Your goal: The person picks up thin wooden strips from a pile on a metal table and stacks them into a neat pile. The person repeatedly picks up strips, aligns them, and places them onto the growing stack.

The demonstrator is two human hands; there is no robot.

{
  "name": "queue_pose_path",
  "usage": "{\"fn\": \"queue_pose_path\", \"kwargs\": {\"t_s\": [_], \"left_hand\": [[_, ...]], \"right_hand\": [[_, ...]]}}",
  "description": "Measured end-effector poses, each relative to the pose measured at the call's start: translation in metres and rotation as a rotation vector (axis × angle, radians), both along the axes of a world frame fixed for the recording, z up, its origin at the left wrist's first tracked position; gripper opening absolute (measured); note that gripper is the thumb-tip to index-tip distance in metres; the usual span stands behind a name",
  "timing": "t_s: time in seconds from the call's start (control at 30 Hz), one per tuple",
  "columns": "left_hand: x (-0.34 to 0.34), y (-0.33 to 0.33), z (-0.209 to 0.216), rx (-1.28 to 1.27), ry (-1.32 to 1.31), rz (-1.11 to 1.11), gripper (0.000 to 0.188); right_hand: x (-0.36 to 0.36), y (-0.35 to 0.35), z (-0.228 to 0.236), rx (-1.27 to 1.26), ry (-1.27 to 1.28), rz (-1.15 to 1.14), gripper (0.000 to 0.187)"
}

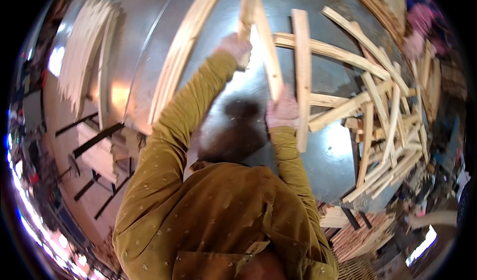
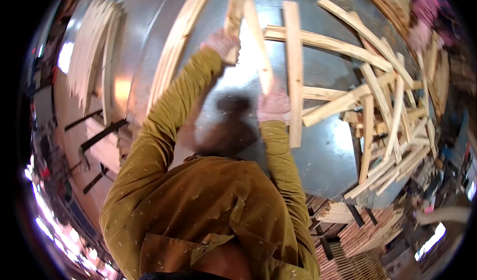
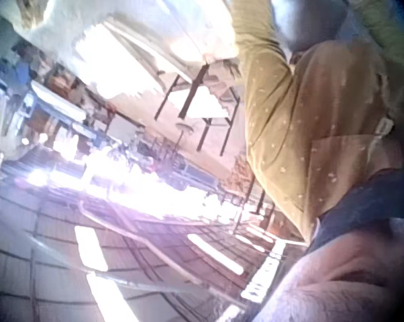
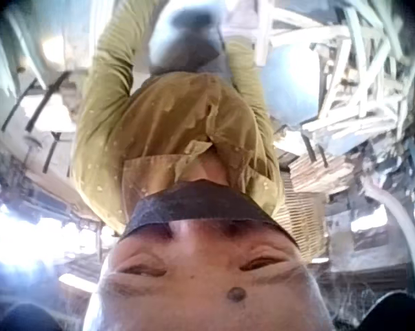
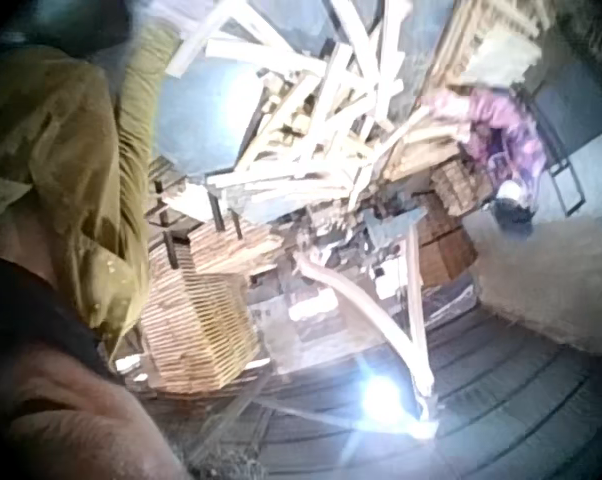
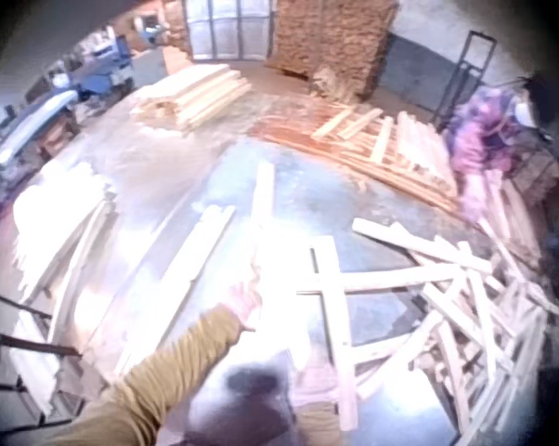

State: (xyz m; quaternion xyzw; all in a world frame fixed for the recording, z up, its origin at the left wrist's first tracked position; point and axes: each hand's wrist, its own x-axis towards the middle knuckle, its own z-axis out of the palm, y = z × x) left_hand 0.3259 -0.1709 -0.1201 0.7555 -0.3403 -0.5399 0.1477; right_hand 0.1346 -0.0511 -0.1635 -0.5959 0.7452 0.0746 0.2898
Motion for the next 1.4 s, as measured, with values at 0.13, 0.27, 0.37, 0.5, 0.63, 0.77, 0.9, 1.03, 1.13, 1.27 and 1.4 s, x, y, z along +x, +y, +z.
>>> {"fn": "queue_pose_path", "kwargs": {"t_s": [0.13,0.27,0.37,0.5,0.63,0.77,0.9,1.03,1.13,1.27,1.4], "left_hand": [[0.034,0.133,-0.008,-0.019,-0.411,-0.196,0.046],[0.095,0.227,-0.028,-0.207,-0.662,-0.245,0.042],[0.128,0.234,-0.029,-0.270,-1.149,-0.349,0.062],[0.139,0.220,-0.032,0.123,-1.044,-0.254,0.089],[0.151,0.203,0.006,0.155,-0.752,-0.219,0.091],[0.135,0.218,-0.016,-0.071,-1.140,-0.312,0.092],[0.088,0.219,-0.034,-0.675,-0.514,-0.064,0.085],[0.022,0.201,0.026,-0.829,-0.380,-0.235,0.086],[0.019,0.155,0.098,-1.341,-0.797,-0.598,0.089],[0.008,0.100,0.167,-0.546,-0.961,-1.416,0.089],[0.015,0.100,0.130,-0.378,-0.152,-1.162,0.075]], "right_hand": [[-0.022,0.032,-0.062,-0.451,-0.651,-0.136,0.069],[-0.004,0.034,-0.015,0.121,-1.372,-0.506,0.066],[0.008,0.037,-0.017,0.523,-1.977,-0.758,0.061],[0.031,0.039,0.010,0.715,-2.079,-0.777,0.059],[0.027,0.039,0.019,0.673,-2.065,-0.838,0.064],[0.016,0.043,0.039,0.585,-2.097,-0.840,0.068],[-0.003,0.041,0.044,0.519,-2.012,-0.741,0.065],[-0.023,0.049,0.061,0.506,-1.903,-0.470,0.060],[-0.047,0.060,0.093,0.516,-1.808,-0.222,0.067],[-0.093,0.053,0.118,0.948,-1.786,-0.137,0.072],[-0.147,0.051,0.097,0.080,-2.422,-0.484,0.058]]}}
